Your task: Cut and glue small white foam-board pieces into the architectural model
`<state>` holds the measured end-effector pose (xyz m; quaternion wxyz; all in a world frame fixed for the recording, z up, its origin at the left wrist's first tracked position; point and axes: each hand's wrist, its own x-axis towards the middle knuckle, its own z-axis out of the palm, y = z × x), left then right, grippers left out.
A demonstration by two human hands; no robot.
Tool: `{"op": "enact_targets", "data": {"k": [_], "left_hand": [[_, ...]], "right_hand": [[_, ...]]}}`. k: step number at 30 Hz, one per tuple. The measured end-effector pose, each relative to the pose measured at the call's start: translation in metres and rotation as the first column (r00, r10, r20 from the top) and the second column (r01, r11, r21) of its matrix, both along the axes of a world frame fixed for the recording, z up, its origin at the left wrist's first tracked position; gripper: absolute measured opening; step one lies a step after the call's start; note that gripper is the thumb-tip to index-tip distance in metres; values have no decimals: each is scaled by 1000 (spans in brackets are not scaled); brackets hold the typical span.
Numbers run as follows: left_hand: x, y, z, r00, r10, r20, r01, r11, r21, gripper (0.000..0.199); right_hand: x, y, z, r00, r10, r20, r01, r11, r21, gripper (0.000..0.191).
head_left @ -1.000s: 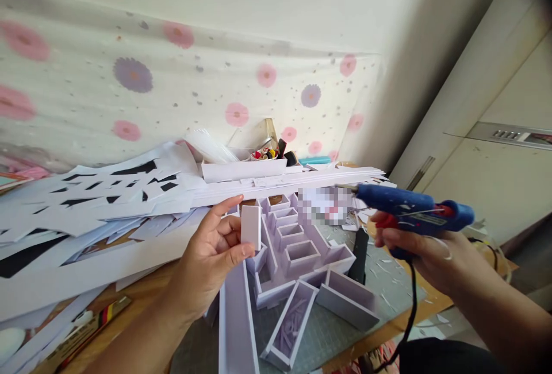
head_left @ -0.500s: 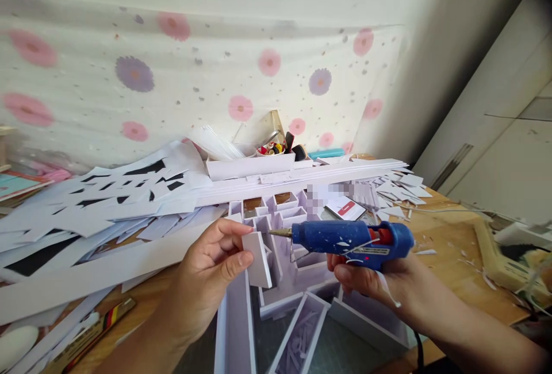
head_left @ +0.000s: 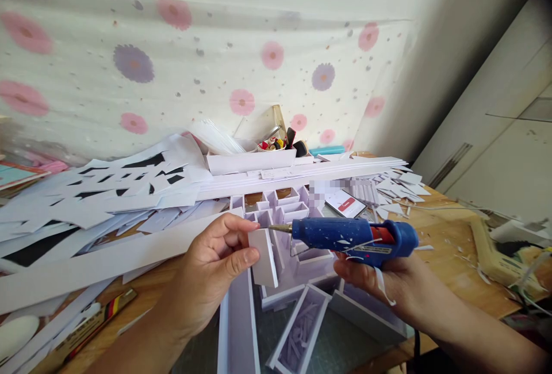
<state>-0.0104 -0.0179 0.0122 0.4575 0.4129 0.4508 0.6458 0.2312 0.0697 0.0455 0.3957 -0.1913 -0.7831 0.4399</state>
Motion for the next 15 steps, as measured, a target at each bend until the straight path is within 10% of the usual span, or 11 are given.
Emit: {"op": "enact_targets", "data": {"k": [5,12,15], "left_hand": [[-1,3,3,997,60,-44,-60,998,-10,31],[4,2,7,916,295,-272,-267,954,139,24],[13,11,13,896,216,-389,-202,976,76,24]], "right_hand": [[2,5,0,1000,5,21,0,977,-215,10],[-5,4,10,973,-87,-212,-79,742,-666,31],[-21,-1,26,948,-117,-295,-128,709,-694,34]]}}
